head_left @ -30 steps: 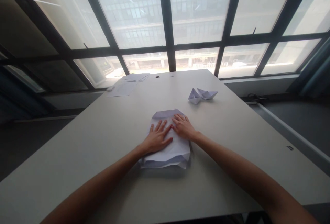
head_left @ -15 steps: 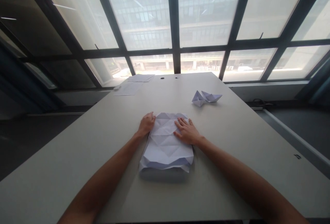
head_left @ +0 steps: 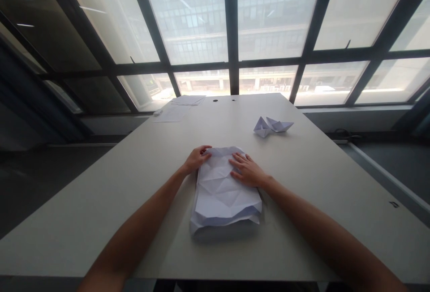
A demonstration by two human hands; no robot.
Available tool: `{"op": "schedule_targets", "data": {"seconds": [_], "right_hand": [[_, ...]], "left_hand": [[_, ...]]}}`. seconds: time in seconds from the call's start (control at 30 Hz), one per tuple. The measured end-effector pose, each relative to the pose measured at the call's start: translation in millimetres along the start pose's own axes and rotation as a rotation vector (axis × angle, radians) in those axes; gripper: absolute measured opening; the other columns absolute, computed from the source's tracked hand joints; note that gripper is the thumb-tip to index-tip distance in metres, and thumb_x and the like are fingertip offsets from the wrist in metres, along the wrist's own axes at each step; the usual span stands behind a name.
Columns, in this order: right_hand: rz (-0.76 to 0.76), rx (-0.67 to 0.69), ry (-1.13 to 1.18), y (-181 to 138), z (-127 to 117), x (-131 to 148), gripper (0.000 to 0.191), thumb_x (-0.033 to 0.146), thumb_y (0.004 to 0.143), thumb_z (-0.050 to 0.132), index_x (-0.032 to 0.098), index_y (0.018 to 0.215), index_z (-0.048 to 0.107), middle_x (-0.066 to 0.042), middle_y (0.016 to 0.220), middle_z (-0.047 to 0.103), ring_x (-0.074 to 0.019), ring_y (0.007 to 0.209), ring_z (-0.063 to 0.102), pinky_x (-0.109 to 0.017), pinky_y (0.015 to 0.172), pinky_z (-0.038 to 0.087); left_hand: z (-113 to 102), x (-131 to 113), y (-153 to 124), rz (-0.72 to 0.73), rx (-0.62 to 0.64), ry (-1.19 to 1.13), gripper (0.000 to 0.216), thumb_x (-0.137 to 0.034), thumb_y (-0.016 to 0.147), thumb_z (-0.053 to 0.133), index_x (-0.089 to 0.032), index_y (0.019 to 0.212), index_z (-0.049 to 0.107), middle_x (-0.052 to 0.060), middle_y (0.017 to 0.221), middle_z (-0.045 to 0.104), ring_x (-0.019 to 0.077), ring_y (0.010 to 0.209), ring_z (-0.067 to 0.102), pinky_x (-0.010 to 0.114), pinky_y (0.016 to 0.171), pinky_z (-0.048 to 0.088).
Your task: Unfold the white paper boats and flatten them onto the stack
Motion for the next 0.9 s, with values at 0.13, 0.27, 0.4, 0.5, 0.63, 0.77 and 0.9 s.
{"op": "schedule_targets", "data": {"seconds": [0.13, 0.27, 0.4, 0.5, 0.63, 0.77, 0.9], "right_hand": [[0.017, 0.002, -0.001, 1.1, 2.2, -2.8, 0.057, 0.048, 0.1, 0.041, 0.02, 0.149, 0.04, -0.013, 0.159, 0.026, -0.027, 0.148, 0.021, -0.048, 0.12, 0.016], [0.036, -0.028, -0.029, 1.4, -5.6, -1.1, 0.055, 0.045, 0.099, 0.044, 0.019, 0.147, 0.043, -0.014, 0.158, 0.029, -0.0283, 0.148, 0.021, -0.052, 0.119, 0.014], [-0.055, -0.088, -0.045, -2.9, -20.8, 22.3, 0.051, 0.041, 0.095, 0.053, 0.021, 0.142, 0.051, -0.014, 0.156, 0.035, -0.0299, 0.147, 0.023, -0.055, 0.119, 0.007], [-0.172, -0.03, 0.047, -7.7, -18.3, 45.1, 0.054, 0.049, 0.092, 0.056, 0.025, 0.141, 0.052, -0.011, 0.154, 0.039, -0.0291, 0.144, 0.031, -0.053, 0.12, 0.012], [-0.151, 0.062, 0.111, -9.2, -7.9, 49.8, 0.066, 0.059, 0.089, 0.055, 0.026, 0.145, 0.047, -0.012, 0.157, 0.033, -0.0317, 0.144, 0.03, -0.054, 0.118, 0.016], [-0.15, 0.097, 0.108, -9.9, -5.6, 51.7, 0.07, 0.062, 0.09, 0.051, 0.025, 0.149, 0.042, -0.014, 0.159, 0.028, -0.0318, 0.147, 0.024, -0.054, 0.119, 0.012], [-0.137, 0.092, 0.112, -11.4, -6.2, 60.6, 0.072, 0.065, 0.09, 0.05, 0.025, 0.15, 0.04, -0.015, 0.16, 0.023, -0.0324, 0.148, 0.021, -0.054, 0.119, 0.012]], "left_hand": [[-13.9, 6.6, -2.8, -0.093, -0.039, -0.206, 0.052, -0.046, 0.063, 0.079, -0.014, 0.103, 0.072, 0.009, 0.091, 0.073, 0.0213, 0.078, 0.066, 0.029, 0.066, 0.052], [-27.7, 14.4, -3.8, -0.101, -0.198, -0.14, 0.032, -0.041, 0.06, 0.079, -0.016, 0.079, 0.075, 0.007, 0.075, 0.072, 0.0199, 0.069, 0.063, 0.028, 0.062, 0.05], [-38.9, 14.3, -3.6, -0.05, -0.356, 0.05, 0.02, -0.035, 0.066, 0.072, -0.018, 0.077, 0.076, 0.007, 0.079, 0.074, 0.0224, 0.074, 0.066, 0.032, 0.072, 0.051], [-48.9, 20.7, -4.0, -0.087, -0.452, 0.067, 0.02, -0.033, 0.066, 0.072, -0.018, 0.079, 0.075, 0.007, 0.077, 0.073, 0.0212, 0.072, 0.064, 0.032, 0.071, 0.051], [-54.7, 38.1, -4.4, -0.178, -0.481, -0.16, 0.039, -0.037, 0.056, 0.079, -0.015, 0.087, 0.073, 0.005, 0.073, 0.067, 0.0172, 0.066, 0.06, 0.028, 0.061, 0.049], [-50.0, 51.5, -4.1, -0.234, -0.447, -0.44, 0.059, -0.037, 0.045, 0.086, -0.013, 0.096, 0.069, 0.002, 0.076, 0.063, 0.014, 0.064, 0.058, 0.027, 0.06, 0.049], [-49.9, 53.8, -4.6, -0.225, -0.469, -0.513, 0.055, -0.03, 0.049, 0.083, -0.013, 0.098, 0.067, 0.007, 0.092, 0.066, 0.0141, 0.071, 0.061, 0.027, 0.064, 0.052]]}}
Point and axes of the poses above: each hand's wrist, its own y-axis towards the middle knuckle, its own z-axis out of the palm, x = y × z, the point moved 9 cm from there along y, towards the middle knuckle
